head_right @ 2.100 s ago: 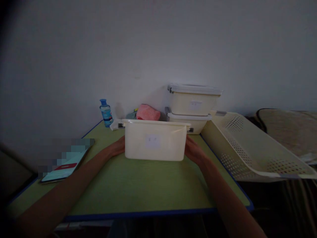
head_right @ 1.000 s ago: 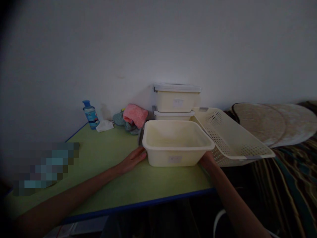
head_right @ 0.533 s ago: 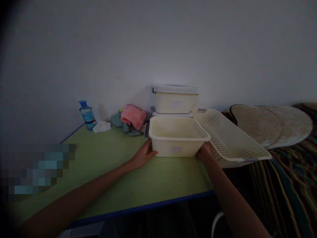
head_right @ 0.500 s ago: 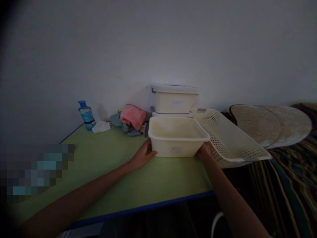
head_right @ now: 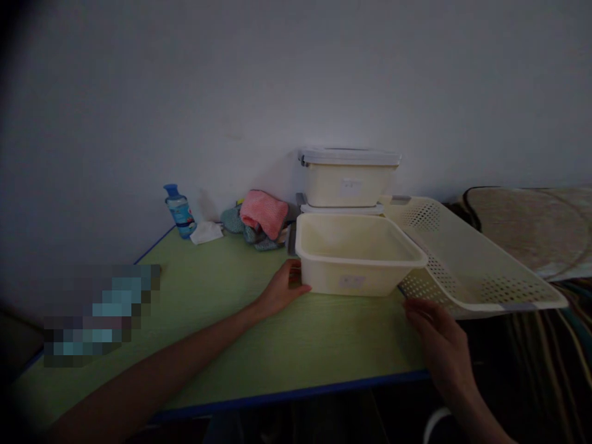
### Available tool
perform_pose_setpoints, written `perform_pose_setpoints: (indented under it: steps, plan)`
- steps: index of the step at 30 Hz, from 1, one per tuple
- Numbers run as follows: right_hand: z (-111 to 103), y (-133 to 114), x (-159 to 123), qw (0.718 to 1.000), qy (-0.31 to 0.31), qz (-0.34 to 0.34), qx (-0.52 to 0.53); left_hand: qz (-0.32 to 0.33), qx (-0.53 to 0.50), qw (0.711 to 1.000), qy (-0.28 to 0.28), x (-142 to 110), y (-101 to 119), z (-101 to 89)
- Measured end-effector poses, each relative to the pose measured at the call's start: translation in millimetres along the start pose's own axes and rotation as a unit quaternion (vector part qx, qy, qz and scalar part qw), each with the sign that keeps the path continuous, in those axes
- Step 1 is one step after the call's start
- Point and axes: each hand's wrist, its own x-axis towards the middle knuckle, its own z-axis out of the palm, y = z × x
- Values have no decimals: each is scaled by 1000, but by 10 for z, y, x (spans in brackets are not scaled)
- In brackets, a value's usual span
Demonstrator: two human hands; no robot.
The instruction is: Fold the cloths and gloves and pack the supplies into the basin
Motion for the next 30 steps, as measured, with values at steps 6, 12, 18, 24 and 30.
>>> perform_pose_setpoints:
  steps: [6,12,18,24,30]
  plan:
    - [212,-313,-484,933,-155,-290,-148,-16,-20,1000,6,13,7,-16]
    - [1018,-718,-829,821,-288,-483,-99,-6,-24,1000,16,57,-76,-22]
    - [1889,-727,-706,785,-265,-553,-87,88,44,994,52,166,-94,-280]
    - [2130,-540,-648,817,-318,-474,-86,103,123,923,350,348,-70,-730]
    - [1976,-546,-642,877,-332,-344,-49,145,342,878,302,550,110,-1176]
